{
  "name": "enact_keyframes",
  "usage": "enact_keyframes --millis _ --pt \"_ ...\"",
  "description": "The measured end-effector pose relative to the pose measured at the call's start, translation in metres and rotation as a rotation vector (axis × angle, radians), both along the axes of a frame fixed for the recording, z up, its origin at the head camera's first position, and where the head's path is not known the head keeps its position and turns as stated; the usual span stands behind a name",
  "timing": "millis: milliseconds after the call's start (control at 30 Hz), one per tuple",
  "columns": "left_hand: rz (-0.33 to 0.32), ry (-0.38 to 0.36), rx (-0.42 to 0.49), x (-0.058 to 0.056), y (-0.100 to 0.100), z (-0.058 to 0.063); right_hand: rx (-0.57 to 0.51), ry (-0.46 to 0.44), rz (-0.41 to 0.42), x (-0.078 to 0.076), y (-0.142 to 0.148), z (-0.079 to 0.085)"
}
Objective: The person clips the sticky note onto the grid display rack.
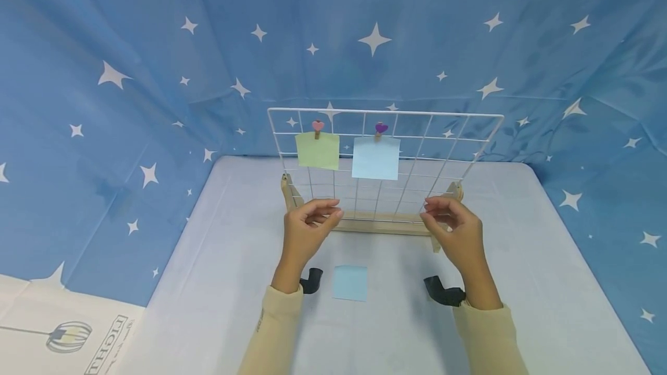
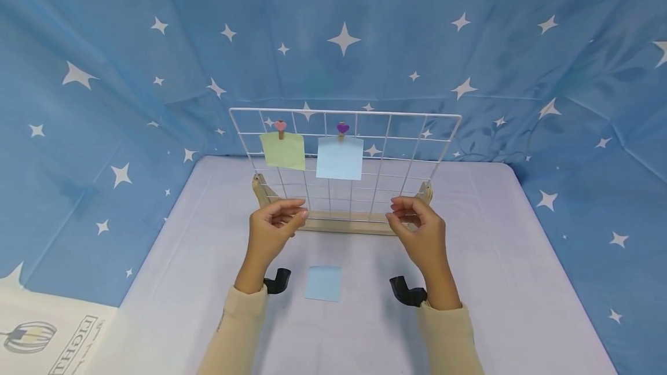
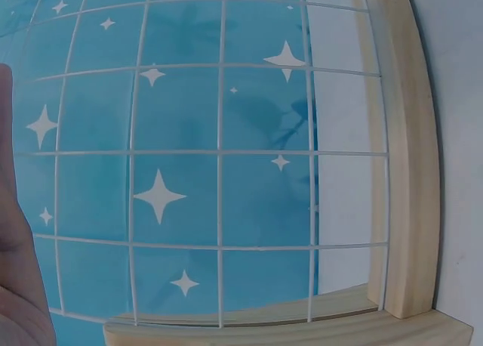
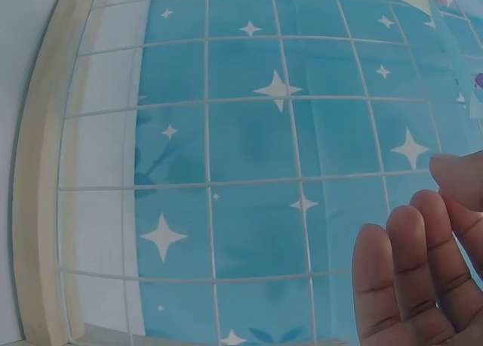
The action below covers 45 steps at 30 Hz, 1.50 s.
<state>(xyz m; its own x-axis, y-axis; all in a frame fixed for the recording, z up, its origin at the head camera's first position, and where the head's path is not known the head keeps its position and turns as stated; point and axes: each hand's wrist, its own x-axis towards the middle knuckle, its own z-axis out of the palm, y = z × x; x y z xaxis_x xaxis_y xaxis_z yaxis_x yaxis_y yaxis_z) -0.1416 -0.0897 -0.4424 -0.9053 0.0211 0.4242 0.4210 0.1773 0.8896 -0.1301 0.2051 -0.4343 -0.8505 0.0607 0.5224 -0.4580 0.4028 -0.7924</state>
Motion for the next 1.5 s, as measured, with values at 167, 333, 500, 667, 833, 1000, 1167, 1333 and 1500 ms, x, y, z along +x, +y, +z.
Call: enact_keyframes --millis 167,333,500,667,833,1000,1167,1333,1500 --pt "-0.002 -0.029 0.002 0.005 0.000 -0.006 -0.003 -0.019 -0.006 0.003 0.001 -0.006" --pt "-0.007 -0.073 0.007 0.012 0.000 -0.013 0.009 -0.064 -0.016 0.008 0.001 -0.012" --pt "-0.005 -0.084 0.008 0.016 -0.002 -0.021 0.017 -0.081 -0.021 0.011 0.002 -0.018" --pt "0.008 -0.078 -0.005 0.016 -0.002 -0.027 0.016 -0.098 -0.024 0.015 0.005 -0.023" --pt "0.005 -0.129 0.001 0.019 -0.002 -0.033 0.005 -0.119 -0.027 0.021 0.008 -0.030" --pt "0.006 -0.193 0.009 0.024 -0.003 -0.039 -0.004 -0.157 -0.039 0.025 0.008 -0.038" --pt "0.013 -0.222 0.007 0.027 -0.004 -0.047 0.004 -0.176 -0.045 0.029 0.009 -0.046" --pt "0.013 -0.237 0.023 0.029 -0.004 -0.053 0.024 -0.177 -0.051 0.032 0.010 -0.051" --pt "0.005 -0.269 0.052 0.031 -0.003 -0.061 0.022 -0.220 -0.075 0.039 0.011 -0.057"
